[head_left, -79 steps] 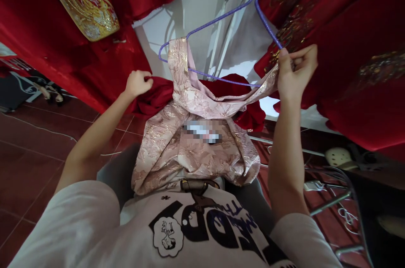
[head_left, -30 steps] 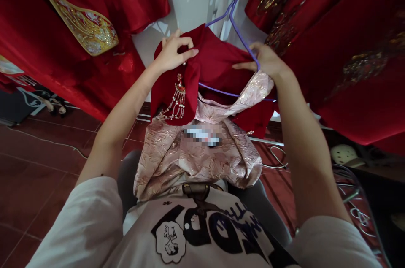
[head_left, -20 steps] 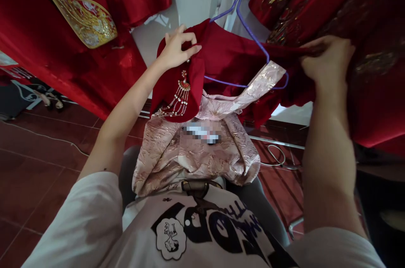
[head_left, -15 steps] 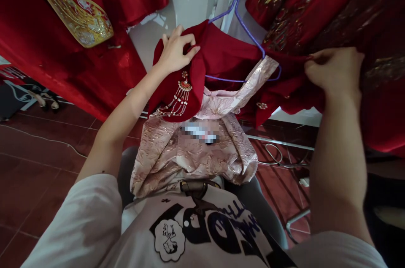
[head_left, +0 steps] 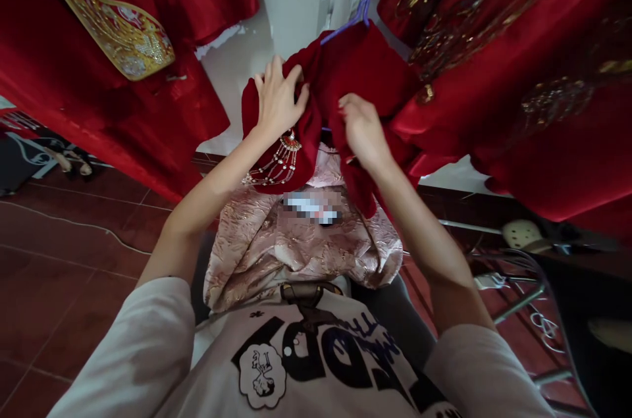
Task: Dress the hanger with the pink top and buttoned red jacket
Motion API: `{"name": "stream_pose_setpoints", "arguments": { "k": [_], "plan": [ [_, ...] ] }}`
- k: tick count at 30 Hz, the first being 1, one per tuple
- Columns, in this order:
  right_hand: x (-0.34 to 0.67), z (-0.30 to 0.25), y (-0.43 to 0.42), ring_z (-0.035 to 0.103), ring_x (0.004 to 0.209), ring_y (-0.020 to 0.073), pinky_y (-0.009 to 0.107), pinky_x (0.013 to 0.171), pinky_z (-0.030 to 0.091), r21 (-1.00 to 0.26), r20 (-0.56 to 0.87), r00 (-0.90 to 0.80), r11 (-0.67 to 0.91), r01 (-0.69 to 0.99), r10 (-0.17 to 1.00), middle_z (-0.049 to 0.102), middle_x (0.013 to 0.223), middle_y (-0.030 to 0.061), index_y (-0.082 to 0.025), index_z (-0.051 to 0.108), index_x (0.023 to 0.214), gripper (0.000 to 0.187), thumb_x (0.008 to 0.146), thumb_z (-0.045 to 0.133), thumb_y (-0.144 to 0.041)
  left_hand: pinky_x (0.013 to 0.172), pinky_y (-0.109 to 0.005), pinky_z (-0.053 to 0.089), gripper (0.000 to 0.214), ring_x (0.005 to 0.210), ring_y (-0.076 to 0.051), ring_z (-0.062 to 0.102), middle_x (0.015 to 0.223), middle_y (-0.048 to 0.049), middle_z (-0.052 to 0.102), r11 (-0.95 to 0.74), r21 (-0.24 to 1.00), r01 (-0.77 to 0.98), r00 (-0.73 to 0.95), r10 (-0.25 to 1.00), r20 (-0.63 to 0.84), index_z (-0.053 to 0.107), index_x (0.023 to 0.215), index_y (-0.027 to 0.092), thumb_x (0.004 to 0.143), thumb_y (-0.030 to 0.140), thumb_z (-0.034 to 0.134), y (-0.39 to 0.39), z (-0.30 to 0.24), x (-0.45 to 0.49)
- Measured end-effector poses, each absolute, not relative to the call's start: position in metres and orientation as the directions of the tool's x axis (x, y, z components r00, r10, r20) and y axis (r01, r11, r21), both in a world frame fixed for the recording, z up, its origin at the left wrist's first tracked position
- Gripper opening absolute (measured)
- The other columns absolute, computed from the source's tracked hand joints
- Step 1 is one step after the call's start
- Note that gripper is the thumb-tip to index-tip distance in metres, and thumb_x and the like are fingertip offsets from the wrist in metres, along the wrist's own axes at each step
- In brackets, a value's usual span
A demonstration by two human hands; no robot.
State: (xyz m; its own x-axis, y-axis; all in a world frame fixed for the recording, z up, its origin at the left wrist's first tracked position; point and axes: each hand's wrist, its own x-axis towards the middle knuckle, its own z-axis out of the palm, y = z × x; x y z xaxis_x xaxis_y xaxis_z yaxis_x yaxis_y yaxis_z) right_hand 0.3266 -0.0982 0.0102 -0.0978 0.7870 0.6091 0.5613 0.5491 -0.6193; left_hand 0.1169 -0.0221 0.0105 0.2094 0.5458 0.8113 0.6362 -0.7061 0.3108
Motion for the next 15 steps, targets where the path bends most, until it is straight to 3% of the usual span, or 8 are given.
{"name": "stream_pose_setpoints", "arguments": {
  "k": [4,8,12,15],
  "plan": [
    [0.297,0.01,-0.128,0.074,0.098,0.0243,0.044,0.092,0.065,-0.717,0.53,-0.056,0.482,0.504,0.846,0.069,0.091,0.0032,-0.026,0.066,0.109,0.059,0.103,0.043,-0.08,0.113,-0.068,0.042,0.03,0.136,-0.045,0.05,0.126,-0.0155,0.063,-0.706,0.319,0.632,0.245,0.573,0.782,0.07,0.108,0.035,0.086,0.052,0.081,-0.024,0.013,0.107],
    [0.319,0.011,-0.137,0.073,0.1,0.0246,0.042,0.093,0.063,-0.674,0.592,-0.008,0.5,0.544,0.806,0.07,0.105,0.0053,-0.029,0.058,0.128,0.057,0.094,0.067,-0.074,0.121,-0.075,0.031,0.027,0.148,-0.047,0.036,0.137,-0.0152,0.06,-0.716,0.333,0.614,0.249,0.576,0.779,0.073,0.103,0.033,0.08,0.041,0.085,-0.044,0.009,0.106],
    [0.335,0.005,-0.125,0.07,0.107,0.0269,0.048,0.1,0.061,-0.601,0.646,-0.04,0.541,0.588,0.762,0.072,0.113,0.0085,-0.029,0.063,0.12,0.035,0.098,0.066,-0.056,0.12,-0.074,0.034,0.016,0.153,-0.047,0.032,0.144,-0.0158,0.056,-0.682,0.359,0.637,0.19,0.591,0.784,0.071,0.103,0.03,0.089,0.033,0.079,-0.073,0.007,0.121],
    [0.333,-0.001,-0.115,0.07,0.102,0.0248,0.045,0.098,0.061,-0.619,0.629,-0.045,0.534,0.577,0.776,0.072,0.104,0.0063,-0.028,0.067,0.114,0.026,0.1,0.062,-0.049,0.112,-0.071,0.044,0.019,0.144,-0.048,0.044,0.138,-0.0174,0.058,-0.683,0.366,0.632,0.237,0.62,0.748,0.068,0.107,0.028,0.091,0.031,0.078,-0.085,0.005,0.142]
  ]
}}
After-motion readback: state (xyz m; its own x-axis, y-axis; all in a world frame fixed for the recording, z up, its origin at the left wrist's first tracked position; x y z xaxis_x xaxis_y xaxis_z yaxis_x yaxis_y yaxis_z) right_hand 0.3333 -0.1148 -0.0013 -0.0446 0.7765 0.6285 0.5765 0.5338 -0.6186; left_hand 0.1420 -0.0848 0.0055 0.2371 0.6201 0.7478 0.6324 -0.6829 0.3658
